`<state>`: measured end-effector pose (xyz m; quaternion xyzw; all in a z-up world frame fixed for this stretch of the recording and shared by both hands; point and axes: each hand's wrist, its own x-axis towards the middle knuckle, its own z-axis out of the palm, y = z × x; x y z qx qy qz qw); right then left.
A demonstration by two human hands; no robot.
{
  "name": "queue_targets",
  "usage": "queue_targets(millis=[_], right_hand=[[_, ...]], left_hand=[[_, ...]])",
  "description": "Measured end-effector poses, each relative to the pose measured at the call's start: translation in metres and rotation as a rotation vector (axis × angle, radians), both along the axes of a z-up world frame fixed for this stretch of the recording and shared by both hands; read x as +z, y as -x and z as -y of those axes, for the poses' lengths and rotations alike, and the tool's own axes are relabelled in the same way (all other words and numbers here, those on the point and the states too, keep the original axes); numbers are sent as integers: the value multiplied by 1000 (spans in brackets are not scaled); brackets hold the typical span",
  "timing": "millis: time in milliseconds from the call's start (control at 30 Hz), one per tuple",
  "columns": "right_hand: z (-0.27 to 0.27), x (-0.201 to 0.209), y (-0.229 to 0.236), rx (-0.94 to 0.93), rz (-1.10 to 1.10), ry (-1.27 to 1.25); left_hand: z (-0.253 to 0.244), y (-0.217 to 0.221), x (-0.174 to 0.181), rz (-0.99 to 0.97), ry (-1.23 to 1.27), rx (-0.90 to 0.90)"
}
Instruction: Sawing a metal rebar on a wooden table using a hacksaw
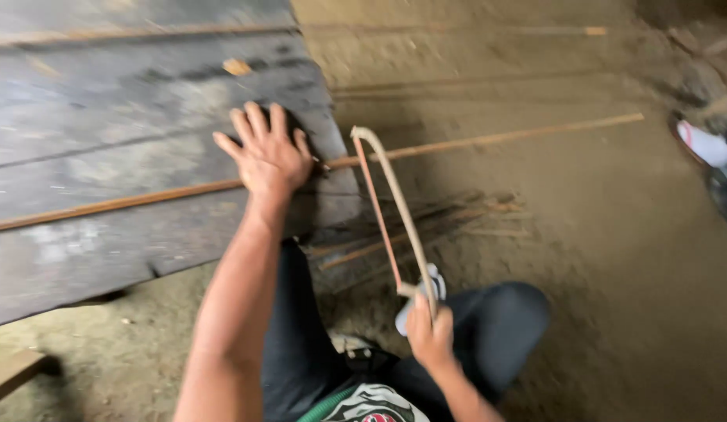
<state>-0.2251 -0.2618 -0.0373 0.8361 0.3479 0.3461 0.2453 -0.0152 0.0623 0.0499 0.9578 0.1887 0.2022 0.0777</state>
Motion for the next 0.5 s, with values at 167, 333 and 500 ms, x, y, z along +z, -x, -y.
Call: queue_targets(millis=[167, 333, 500], right_hand=[[-113, 46, -158, -328, -930, -1712], [-122, 84, -170, -413, -1006, -1623], [-60, 27, -45, -189, -1034, -1781]], left_hand=[[-1, 1, -5, -113, 62, -3], [-4, -4, -7, -144, 116, -11], [-4, -7, -11, -200, 201, -34]])
